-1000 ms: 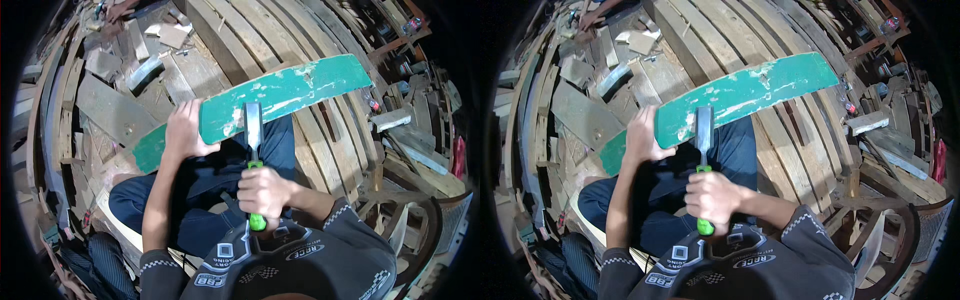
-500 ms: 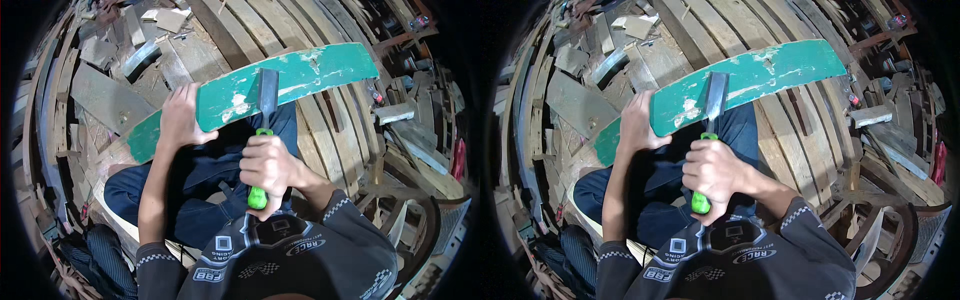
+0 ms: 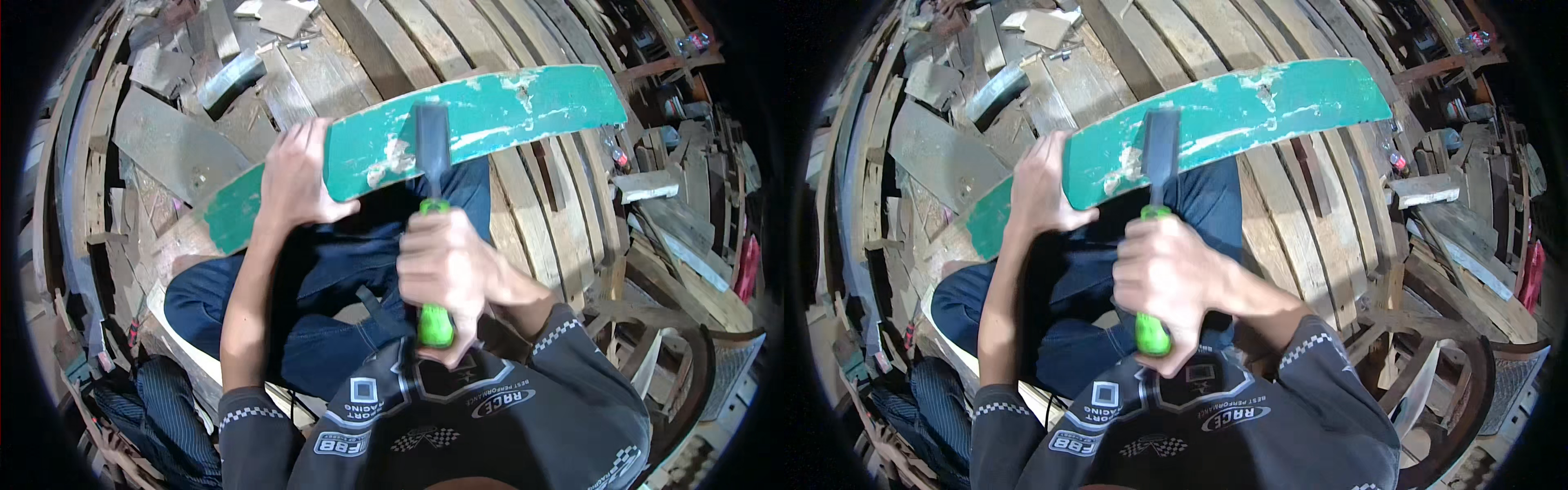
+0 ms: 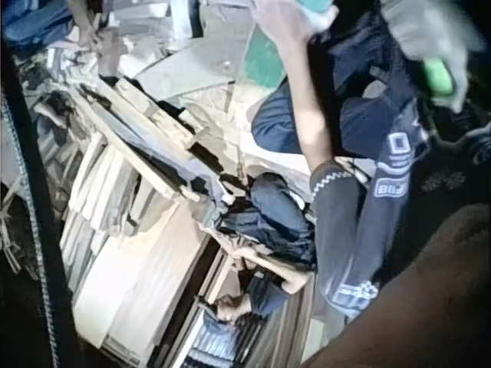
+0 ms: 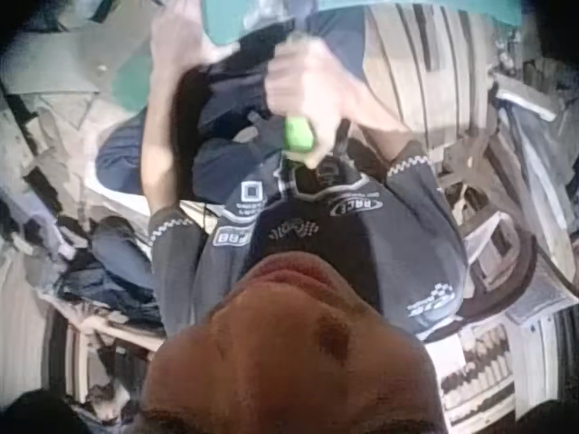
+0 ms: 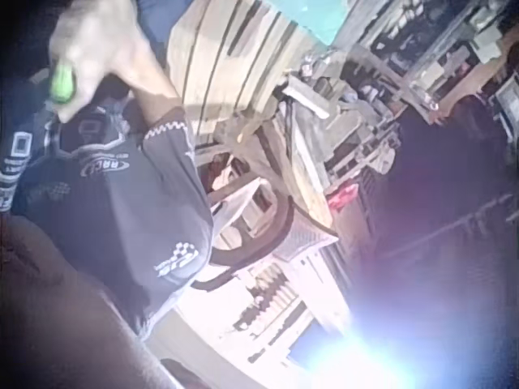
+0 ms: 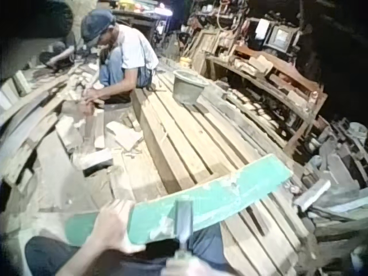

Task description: The person scrapes paint off a wooden board using a chisel while holding the board by hand.

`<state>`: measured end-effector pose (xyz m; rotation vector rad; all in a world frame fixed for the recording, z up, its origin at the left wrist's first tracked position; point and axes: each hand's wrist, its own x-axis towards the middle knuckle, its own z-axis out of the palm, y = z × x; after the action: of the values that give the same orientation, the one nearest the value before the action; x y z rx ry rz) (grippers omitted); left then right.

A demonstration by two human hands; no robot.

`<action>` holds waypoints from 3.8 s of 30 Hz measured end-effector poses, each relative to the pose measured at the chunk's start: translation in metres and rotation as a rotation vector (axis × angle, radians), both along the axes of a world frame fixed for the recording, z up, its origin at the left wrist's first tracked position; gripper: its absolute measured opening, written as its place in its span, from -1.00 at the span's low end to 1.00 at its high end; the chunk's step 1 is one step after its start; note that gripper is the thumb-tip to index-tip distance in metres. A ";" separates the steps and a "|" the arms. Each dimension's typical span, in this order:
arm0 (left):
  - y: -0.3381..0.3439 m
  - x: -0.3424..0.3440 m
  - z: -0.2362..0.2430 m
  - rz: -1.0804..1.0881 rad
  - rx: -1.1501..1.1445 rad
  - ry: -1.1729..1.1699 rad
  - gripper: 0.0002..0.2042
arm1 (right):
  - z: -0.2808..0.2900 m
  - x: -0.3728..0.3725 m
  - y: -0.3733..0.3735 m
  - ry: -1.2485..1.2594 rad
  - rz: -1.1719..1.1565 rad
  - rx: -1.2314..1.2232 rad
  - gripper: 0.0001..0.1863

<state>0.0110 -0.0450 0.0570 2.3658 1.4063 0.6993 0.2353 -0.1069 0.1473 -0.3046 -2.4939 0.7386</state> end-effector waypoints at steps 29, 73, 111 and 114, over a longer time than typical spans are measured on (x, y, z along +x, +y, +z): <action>-0.003 -0.008 -0.013 -0.005 0.131 -0.049 -0.05 | -0.039 -0.027 -0.018 0.022 0.054 0.051 -0.47; 0.003 -0.006 0.004 0.042 0.019 0.029 -0.09 | -0.017 -0.021 0.011 0.039 -0.015 0.100 -0.45; -0.007 -0.006 -0.017 0.039 0.148 0.012 -0.05 | -0.029 -0.012 -0.017 0.017 -0.006 0.066 -0.44; -0.010 0.000 0.001 0.014 0.039 0.049 -0.05 | -0.012 0.000 0.013 0.024 -0.208 0.187 -0.45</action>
<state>0.0105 -0.0546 0.0584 2.4209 1.4431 0.6822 0.2351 -0.0936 0.1349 -0.4746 -2.4395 0.4200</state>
